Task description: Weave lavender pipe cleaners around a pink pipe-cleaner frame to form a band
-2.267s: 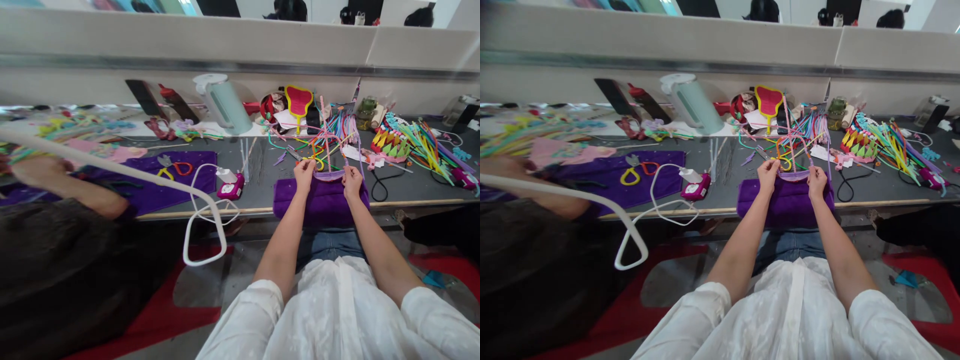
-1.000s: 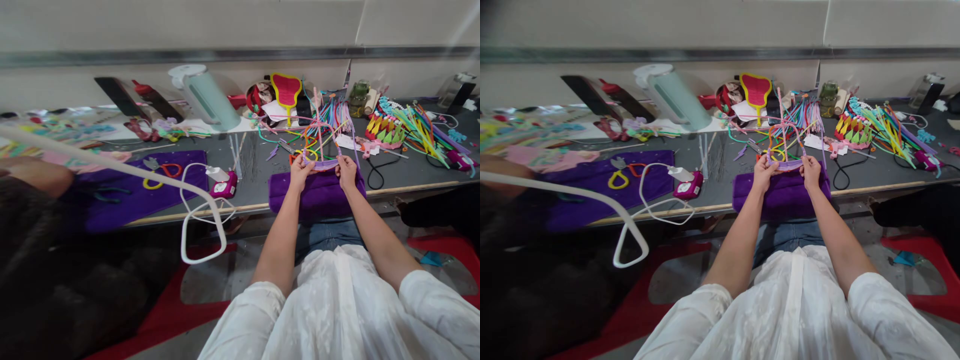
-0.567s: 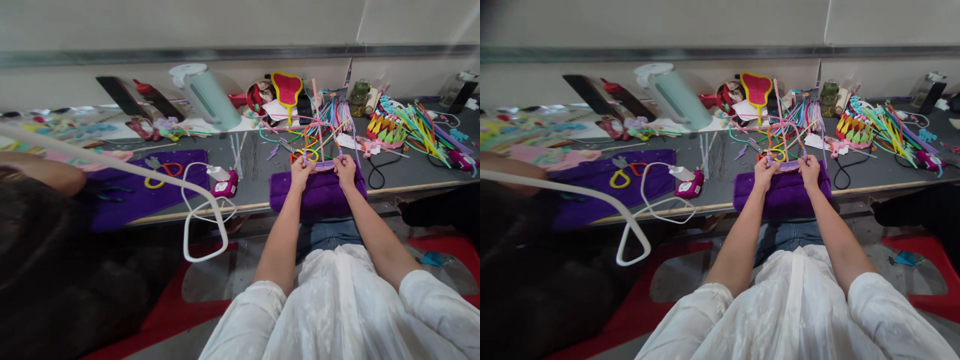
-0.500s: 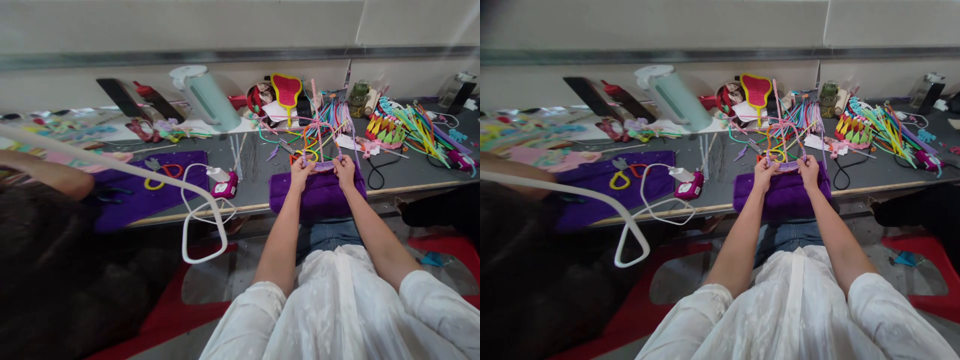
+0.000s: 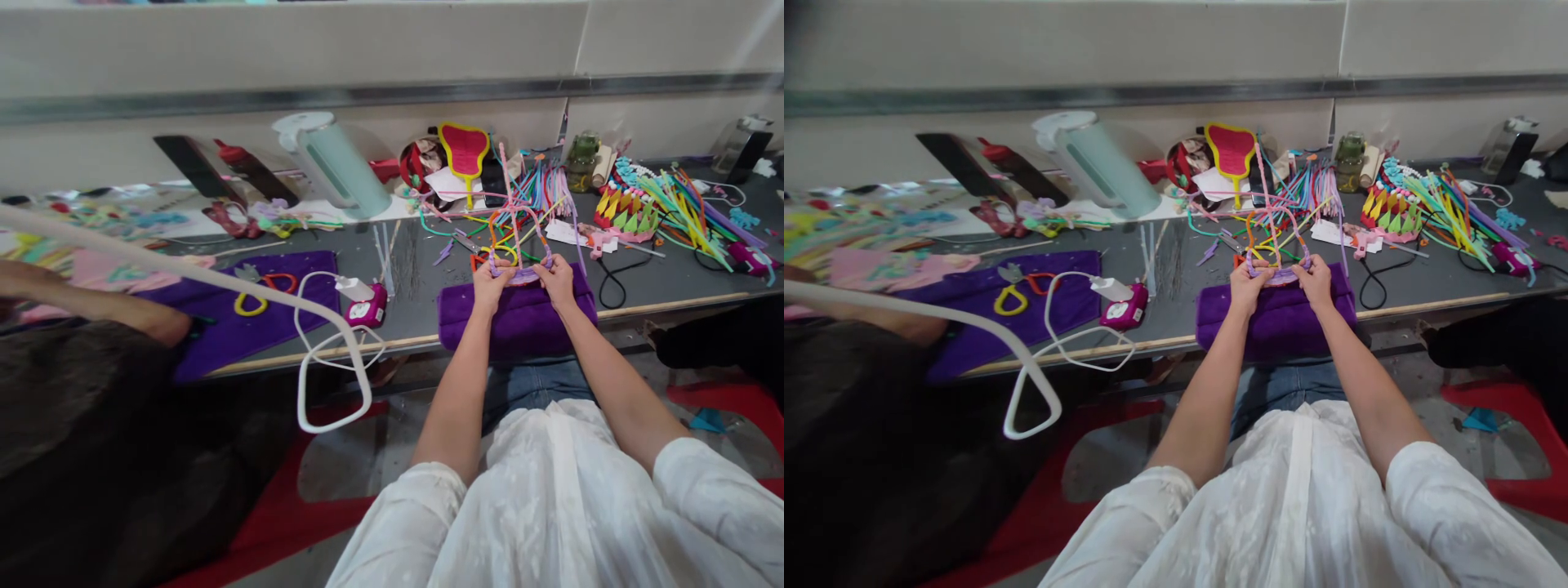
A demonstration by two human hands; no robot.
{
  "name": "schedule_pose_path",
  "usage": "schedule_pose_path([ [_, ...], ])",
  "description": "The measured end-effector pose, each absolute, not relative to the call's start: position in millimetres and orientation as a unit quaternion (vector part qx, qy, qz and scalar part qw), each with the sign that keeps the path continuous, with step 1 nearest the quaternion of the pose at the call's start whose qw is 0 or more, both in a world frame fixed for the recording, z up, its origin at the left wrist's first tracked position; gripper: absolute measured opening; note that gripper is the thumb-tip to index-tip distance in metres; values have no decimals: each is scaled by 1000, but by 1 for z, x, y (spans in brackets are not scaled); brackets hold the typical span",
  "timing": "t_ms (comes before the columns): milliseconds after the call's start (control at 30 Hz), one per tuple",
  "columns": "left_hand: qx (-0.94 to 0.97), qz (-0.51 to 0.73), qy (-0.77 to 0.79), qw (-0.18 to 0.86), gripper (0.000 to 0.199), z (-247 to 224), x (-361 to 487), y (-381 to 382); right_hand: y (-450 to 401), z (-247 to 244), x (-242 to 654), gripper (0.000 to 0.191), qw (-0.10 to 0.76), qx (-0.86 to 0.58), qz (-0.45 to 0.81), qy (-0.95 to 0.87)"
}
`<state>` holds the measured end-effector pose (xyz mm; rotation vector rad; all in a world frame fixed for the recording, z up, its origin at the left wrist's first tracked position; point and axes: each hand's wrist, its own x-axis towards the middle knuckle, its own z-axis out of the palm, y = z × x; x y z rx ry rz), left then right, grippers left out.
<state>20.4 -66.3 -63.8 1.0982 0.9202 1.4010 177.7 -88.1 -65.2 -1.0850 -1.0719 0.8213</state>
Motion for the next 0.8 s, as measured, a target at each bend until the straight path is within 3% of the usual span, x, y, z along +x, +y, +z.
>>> schedule_pose_path([
  [200, 458, 553, 340, 607, 59, -59, 18, -68, -93, -58, 176, 24, 650, -460, 384, -467],
  [333, 455, 557, 349, 601, 68, -58, 18, -68, -94, -56, 175, 24, 643, -458, 389, -474],
  [567, 451, 582, 366, 569, 61, -64, 21, -66, -93, -56, 173, 23, 642, -469, 371, -480],
  [800, 423, 543, 308, 656, 55, -58, 9, -63, -91, -53, 177, 31, 672, -433, 448, -400],
])
